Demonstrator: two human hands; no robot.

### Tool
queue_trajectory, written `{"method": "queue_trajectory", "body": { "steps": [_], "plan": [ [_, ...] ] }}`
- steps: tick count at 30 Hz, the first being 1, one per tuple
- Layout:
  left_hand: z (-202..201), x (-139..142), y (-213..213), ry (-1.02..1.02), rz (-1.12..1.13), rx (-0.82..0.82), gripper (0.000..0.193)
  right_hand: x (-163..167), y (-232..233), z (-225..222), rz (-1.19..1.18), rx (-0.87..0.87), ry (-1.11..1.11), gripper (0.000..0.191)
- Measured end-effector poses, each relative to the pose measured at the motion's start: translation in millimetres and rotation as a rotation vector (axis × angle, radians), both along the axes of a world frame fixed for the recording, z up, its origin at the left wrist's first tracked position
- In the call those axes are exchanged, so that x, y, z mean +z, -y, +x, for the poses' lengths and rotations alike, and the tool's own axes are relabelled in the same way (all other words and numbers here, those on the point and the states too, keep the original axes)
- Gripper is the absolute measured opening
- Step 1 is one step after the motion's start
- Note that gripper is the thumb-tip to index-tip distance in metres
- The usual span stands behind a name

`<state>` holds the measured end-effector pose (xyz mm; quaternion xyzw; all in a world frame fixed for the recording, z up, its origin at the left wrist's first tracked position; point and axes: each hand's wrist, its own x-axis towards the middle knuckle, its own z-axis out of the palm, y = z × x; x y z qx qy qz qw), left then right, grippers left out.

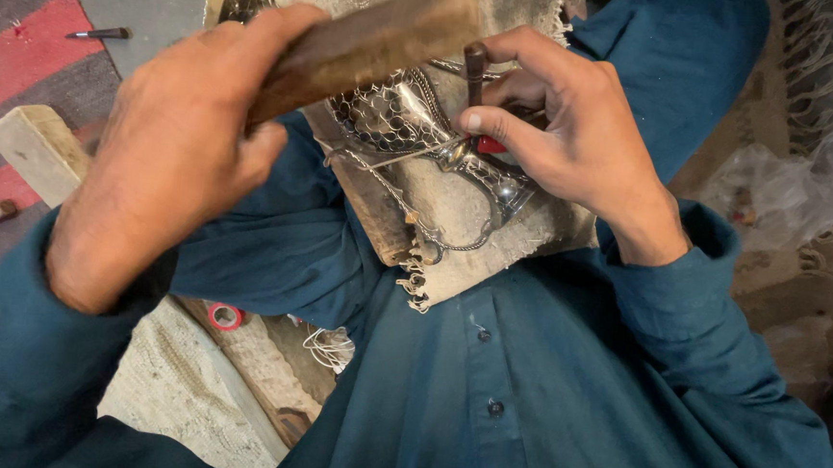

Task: The person sits on the floor with an ornate metal ewer resting on a cloth-covered board and uses a small punch and wooden mallet to hammer decorative patterns into its surface. They reposition and rotate the ewer, retie a string around it, and continue punching along the handles and body.

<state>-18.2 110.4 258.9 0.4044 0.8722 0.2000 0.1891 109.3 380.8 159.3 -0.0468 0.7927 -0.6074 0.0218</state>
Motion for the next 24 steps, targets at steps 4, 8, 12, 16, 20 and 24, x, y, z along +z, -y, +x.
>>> {"method": "queue_trajectory", "body": {
  "steps": [4, 8, 12, 16, 20, 24],
  "plan": [
    [1, -3, 3, -0.122, -0.100, -0.052, 0.068, 1, 1, 0, -0.001, -0.009, 0.018, 0.037],
    [1, -6, 5, -0.061, 0.023, 0.010, 0.068, 3, 2, 0, 0.001, -0.008, 0.031, 0.036],
    [0, -7, 6, -0.057, 0.023, 0.029, 0.071, 5, 2, -1, 0.022, -0.017, 0.049, 0.036],
    [0, -9, 7, -0.132, -0.028, -0.071, 0.075, 5, 2, -2, 0.036, 0.009, 0.009, 0.035],
    [0, -12, 8, -0.032, 0.063, 0.026, 0.073, 6, 2, -2, 0.053, -0.001, 0.017, 0.035],
    [0, -14, 6, -0.009, 0.026, 0.109, 0.071, 8, 2, -2, 0.010, 0.008, 0.036, 0.033]
  ]
}}
